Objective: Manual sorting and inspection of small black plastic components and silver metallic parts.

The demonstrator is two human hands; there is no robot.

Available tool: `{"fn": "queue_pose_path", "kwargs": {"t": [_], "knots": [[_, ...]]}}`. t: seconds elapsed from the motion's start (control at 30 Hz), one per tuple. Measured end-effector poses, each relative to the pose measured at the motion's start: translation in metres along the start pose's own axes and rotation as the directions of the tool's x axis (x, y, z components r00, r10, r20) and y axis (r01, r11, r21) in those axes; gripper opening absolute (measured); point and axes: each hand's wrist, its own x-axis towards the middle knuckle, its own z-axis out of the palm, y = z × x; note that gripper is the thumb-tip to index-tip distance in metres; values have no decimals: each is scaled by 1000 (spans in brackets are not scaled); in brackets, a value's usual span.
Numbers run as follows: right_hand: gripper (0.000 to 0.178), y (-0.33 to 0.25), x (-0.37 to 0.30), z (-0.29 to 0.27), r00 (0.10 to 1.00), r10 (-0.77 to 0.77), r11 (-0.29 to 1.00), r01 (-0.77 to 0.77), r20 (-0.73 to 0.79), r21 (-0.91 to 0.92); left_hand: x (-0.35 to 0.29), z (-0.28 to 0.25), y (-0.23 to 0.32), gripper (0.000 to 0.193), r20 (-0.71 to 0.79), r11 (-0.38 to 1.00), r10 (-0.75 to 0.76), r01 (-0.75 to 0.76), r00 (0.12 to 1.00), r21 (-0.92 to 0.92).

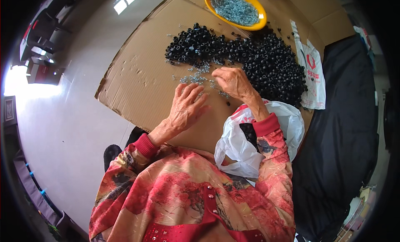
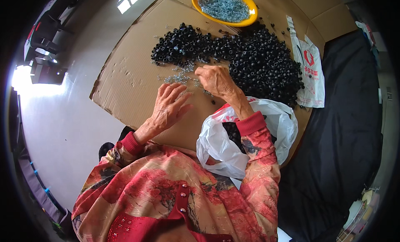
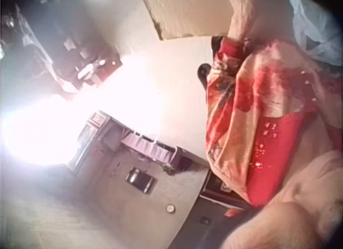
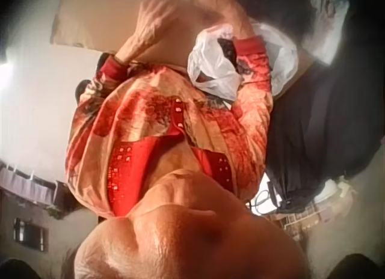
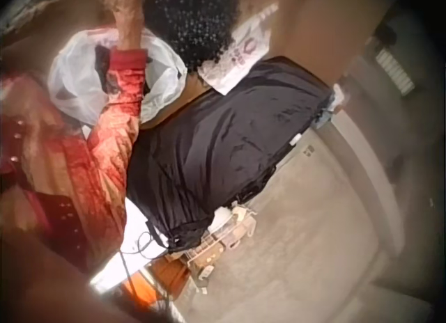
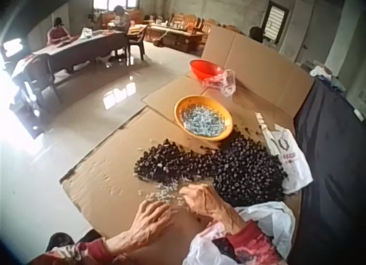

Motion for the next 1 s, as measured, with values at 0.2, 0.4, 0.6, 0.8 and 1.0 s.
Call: {"fn": "queue_pose_path", "kwargs": {"t": [0.2,0.4,0.6,0.8,1.0], "knots": [[26,-5,4,5,993,-103,994,104,59,-23,6,-2,-4,40,-50,999,-49,49,998,12],[28,-7,10,4,991,-51,995,61,123,-80,-4,-7,4,34,15,1000,-6,6,1000,-4],[19,-3,11,-14,999,-9,1000,10,37,-15,-3,-3,19,31,16,996,57,-55,998,-76],[12,13,1,-40,997,71,994,-69,21,-85,-18,8,36,29,26,962,153,-143,988,-231],[5,-3,10,-9,994,-105,994,105,17,-16,-17,24,39,23,-18,927,194,-190,981,-324]]}}
